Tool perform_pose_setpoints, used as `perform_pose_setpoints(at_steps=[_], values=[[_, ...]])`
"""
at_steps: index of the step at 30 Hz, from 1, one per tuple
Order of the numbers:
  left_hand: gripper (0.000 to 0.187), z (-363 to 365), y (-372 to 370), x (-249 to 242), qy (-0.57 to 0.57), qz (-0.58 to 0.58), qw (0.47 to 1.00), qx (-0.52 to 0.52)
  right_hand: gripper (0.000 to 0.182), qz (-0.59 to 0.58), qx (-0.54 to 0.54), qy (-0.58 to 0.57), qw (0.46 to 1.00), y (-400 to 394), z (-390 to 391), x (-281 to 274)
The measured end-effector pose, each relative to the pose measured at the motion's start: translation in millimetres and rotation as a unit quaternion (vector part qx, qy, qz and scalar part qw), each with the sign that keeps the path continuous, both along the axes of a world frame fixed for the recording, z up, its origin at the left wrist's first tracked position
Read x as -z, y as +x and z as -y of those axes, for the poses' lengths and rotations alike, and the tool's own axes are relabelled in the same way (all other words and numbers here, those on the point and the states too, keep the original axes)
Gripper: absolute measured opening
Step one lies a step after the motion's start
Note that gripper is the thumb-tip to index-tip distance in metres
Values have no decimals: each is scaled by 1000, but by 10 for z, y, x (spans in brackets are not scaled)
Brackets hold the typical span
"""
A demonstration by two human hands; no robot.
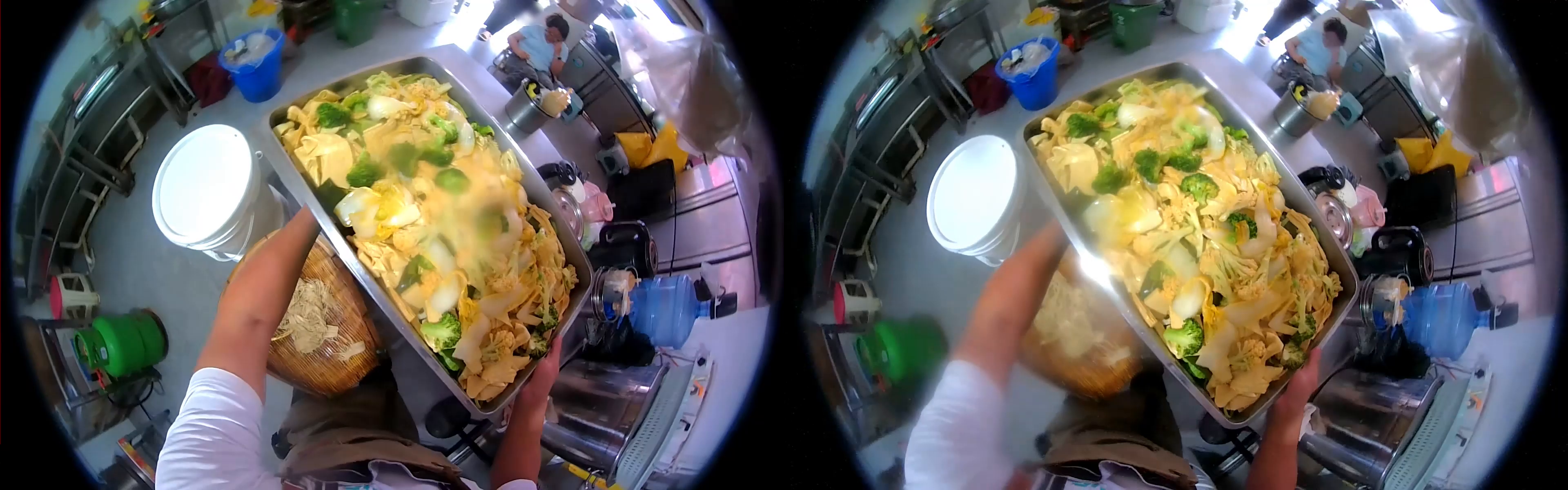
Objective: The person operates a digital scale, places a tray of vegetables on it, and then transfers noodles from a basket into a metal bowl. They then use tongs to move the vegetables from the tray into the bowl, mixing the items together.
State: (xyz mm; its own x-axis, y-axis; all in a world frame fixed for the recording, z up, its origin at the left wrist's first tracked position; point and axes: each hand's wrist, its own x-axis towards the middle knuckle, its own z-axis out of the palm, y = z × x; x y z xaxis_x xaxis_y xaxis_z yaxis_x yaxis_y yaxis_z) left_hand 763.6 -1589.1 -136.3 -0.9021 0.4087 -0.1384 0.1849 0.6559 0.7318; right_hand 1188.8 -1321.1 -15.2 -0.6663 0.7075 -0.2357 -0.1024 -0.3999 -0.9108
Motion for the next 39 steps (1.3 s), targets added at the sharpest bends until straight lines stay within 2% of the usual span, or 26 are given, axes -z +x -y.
perform_pose_setpoints(at_steps=[1, 4, 5, 6, 7, 9, 11, 13, 15, 16, 17, 18, 22, 28, 30, 33, 36, 39], values=[[32, 41, 9, -7, -5, -7, 1000, -4, 42, -4, -18, 24, 1000, -23, 4, 2], [32, 368, 213, -73, -4, -35, 998, -52, 42, -31, -43, -120, 991, -112, 113, -112], [32, 473, 370, -107, 24, -72, 990, -120, 42, -33, -48, -169, 984, -130, 154, -173], [32, 604, 580, -148, 51, -101, 975, -189, 48, -17, -90, -46, 995, -146, 249, -248], [31, 638, 868, -152, 122, -127, 938, -298, 47, -17, -97, -24, 995, -88, 158, -133], [32, 710, 1553, -223, 187, -11, 924, -335, 49, -14, -108, 50, 993, 106, -122, 213], [31, 523, 2125, 253, 216, 49, 924, -312, 56, -6, -110, 150, 983, 274, -265, 435], [29, 329, 2552, -203, 259, 281, 898, -218, 57, 2, -127, 360, 924, 330, -286, 568], [35, -18, 2731, 181, 333, 236, 900, -150, 58, 7, -139, 219, 966, 219, -228, 457], [36, -104, 2737, 178, 323, 212, 907, -166, 59, -6, -139, 62, 988, 63, -64, 283], [38, -189, 2723, 153, 310, 186, 914, -181, 61, -18, -130, -96, 987, -13, 10, 178], [39, -248, 2694, 187, 329, 179, 906, -199, 65, 25, -116, -88, 989, -34, 5, 213], [41, -386, 2548, 413, 439, 193, 840, -252, 65, 28, -124, -89, 988, -84, 180, 174], [42, -239, 2452, 260, 457, 269, 811, -246, 63, 3, -118, -96, 988, -86, -54, 359], [42, -49, 2398, 11, 468, 347, 775, -245, 63, -3, -120, -97, 988, -116, -157, 414], [40, 70, 2347, -55, 514, 361, 729, -273, 65, 6, -117, -74, 990, -125, -152, 399], [39, 156, 2276, -53, 507, 364, 734, -269, 66, 12, -125, -75, 989, -152, 4, 285], [37, 216, 2230, 0, 486, 327, 778, -227, 65, 11, -132, -85, 988, -191, 106, 204]])
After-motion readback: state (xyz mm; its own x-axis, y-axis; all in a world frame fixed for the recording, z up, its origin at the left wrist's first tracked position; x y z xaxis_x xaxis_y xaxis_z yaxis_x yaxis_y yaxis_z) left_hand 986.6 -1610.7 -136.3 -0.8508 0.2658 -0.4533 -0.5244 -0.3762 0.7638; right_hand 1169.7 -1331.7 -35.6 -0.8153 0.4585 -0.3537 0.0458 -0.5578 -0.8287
